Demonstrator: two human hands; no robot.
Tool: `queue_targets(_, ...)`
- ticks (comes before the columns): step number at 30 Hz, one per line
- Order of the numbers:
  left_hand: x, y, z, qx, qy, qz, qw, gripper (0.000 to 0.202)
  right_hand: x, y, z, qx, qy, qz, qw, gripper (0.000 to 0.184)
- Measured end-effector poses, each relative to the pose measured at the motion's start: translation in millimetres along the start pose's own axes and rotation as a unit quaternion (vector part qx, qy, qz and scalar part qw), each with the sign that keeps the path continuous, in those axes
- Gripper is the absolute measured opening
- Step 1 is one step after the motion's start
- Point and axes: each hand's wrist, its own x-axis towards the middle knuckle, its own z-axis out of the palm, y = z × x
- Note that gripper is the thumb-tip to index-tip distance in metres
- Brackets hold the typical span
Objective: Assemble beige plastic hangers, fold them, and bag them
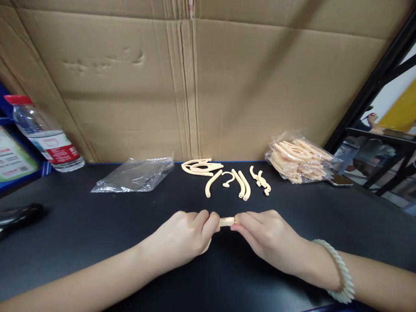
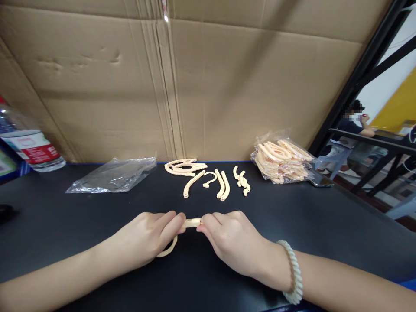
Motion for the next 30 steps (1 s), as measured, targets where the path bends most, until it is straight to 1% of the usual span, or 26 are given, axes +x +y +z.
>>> queue_targets(2, 0.5, -2.4, 0.8, -0.058, -0.024, -0.035, 0.997, 0.024, 0.2, -3.8, -1.2, -0.025, 0.006, -0.036, 0.999, 0.036)
queue_targets(4, 0.8, -4.4, 2.6, -0.128, -0.046, -0.076, 0.988, 0.021, 0.5, -7.2, -1.6, -0.031, 0.003, -0.057, 0.998, 0.037)
queue_targets(6, 1.0, -4.8, 5.0, -0.194, -0.048, -0.111, 0.974, 0.022, 1.5, -6.7, -1.5, -0.014, 0.001, -0.048, 0.999, 0.037)
queue_targets(8, 1.7, -4.0, 7.1, -0.263, -0.038, -0.145, 0.953, 0.026, 3.6, 0.0, -2.1, 0.006, 0.02, -0.025, 0.999, 0.032)
queue_targets(11, 4.2, -3.6, 9.0, -0.368, -0.016, -0.216, 0.904, 0.03, 9.4, 19.7, -7.9, 0.014, 0.087, 0.008, 0.996, 0.02)
queue_targets(12, 5.2, -4.2, 9.2, -0.404, -0.01, -0.24, 0.883, 0.03, 11.8, 27.3, -11.3, 0.016, 0.114, 0.02, 0.993, 0.017)
queue_targets(14, 7.2, -6.2, 9.7, -0.476, -0.001, -0.287, 0.831, 0.031, 16.4, 42.1, -19.5, 0.016, 0.167, 0.043, 0.985, 0.016)
queue_targets(16, 8.3, -8.2, 10.4, -0.535, -0.002, -0.317, 0.783, 0.033, 19.9, 55.2, -27.4, 0.012, 0.218, 0.069, 0.973, 0.015)
queue_targets(18, 8.4, -9.5, 11.4, -0.568, -0.006, -0.33, 0.754, 0.034, 21.8, 66.8, -32.6, 0.012, 0.258, 0.095, 0.961, 0.013)
queue_targets(21, 7.6, -9.7, 13.4, -0.595, -0.009, -0.337, 0.73, 0.033, 21.6, 82.6, -32.8, 0.025, 0.282, 0.118, 0.952, 0.014)
queue_targets(23, 6.7, -9.5, 15.0, -0.614, -0.007, -0.344, 0.711, 0.032, 20.1, 92.2, -28.5, 0.031, 0.254, 0.12, 0.959, 0.021)
queue_targets(25, 5.6, -9.3, 16.5, -0.629, -0.005, -0.35, 0.694, 0.032, 17.9, 99.8, -22.7, 0.026, 0.19, 0.12, 0.974, 0.033)
queue_targets(27, 4.6, -9.4, 17.5, -0.639, -0.005, -0.35, 0.685, 0.032, 15.4, 104.1, -17.2, 0.022, 0.113, 0.125, 0.986, 0.044)
queue_targets(28, 4.2, -9.4, 17.7, -0.642, -0.005, -0.349, 0.683, 0.032, 14.4, 104.6, -14.9, 0.022, 0.081, 0.128, 0.988, 0.046)
queue_targets(30, 3.9, -9.6, 17.9, -0.646, -0.002, -0.348, 0.679, 0.033, 12.8, 102.7, -11.9, 0.021, 0.041, 0.134, 0.99, 0.046)
